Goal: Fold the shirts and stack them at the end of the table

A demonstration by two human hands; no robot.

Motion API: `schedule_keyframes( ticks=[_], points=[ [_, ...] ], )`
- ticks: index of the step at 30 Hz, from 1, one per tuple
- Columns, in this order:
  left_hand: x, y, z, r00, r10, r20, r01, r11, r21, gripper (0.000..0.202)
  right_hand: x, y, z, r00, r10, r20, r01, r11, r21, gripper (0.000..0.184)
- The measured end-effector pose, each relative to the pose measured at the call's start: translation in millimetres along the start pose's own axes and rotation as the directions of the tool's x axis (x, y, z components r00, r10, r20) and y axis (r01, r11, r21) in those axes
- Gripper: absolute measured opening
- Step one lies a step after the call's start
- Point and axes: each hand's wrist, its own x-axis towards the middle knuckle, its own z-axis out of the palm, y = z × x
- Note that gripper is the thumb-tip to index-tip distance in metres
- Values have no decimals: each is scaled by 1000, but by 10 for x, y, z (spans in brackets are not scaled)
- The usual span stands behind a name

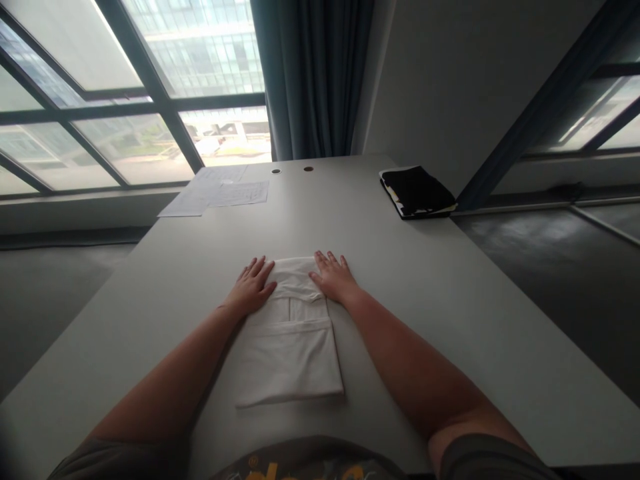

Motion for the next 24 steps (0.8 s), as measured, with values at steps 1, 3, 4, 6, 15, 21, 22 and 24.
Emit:
schedule_keyframes(
  ticks=[1, 3, 4, 6, 15, 21, 22, 24],
  points=[
    [-11, -12, 9, 1000, -23, 6, 23, 1000, 5, 67, 34, 50, -1, 1000, 21, 2, -21, 1000, -11, 69],
    [-25, -36, 18, 998, -70, 7, 70, 998, 0, 68, 106, 131, -1, 999, 51, 1, -51, 998, -30, 67],
    [-28, -51, 21, 995, -96, 7, 96, 995, -10, 67, 141, 159, 4, 998, 59, -4, -60, 998, -32, 67],
    [-28, -105, 26, 988, -156, -12, 155, 987, -42, 65, 202, 198, 26, 997, 64, -36, -65, 998, -12, 64],
    [109, -697, -150, 955, -175, -239, 138, 977, -164, 44, 298, 370, -32, 881, -242, -406, 372, 885, 281, 47],
    [261, -726, -283, 983, -101, -156, 64, 973, -222, 38, 418, 446, -166, 896, -260, -361, 403, 817, 412, 23],
    [279, -721, -290, 984, -91, -150, 55, 973, -226, 36, 440, 456, -179, 905, -229, -359, 378, 822, 427, 21],
    [308, -724, -296, 990, -53, -131, 22, 974, -226, 30, 472, 473, -201, 916, -189, -355, 345, 822, 453, 19]
  ],
)
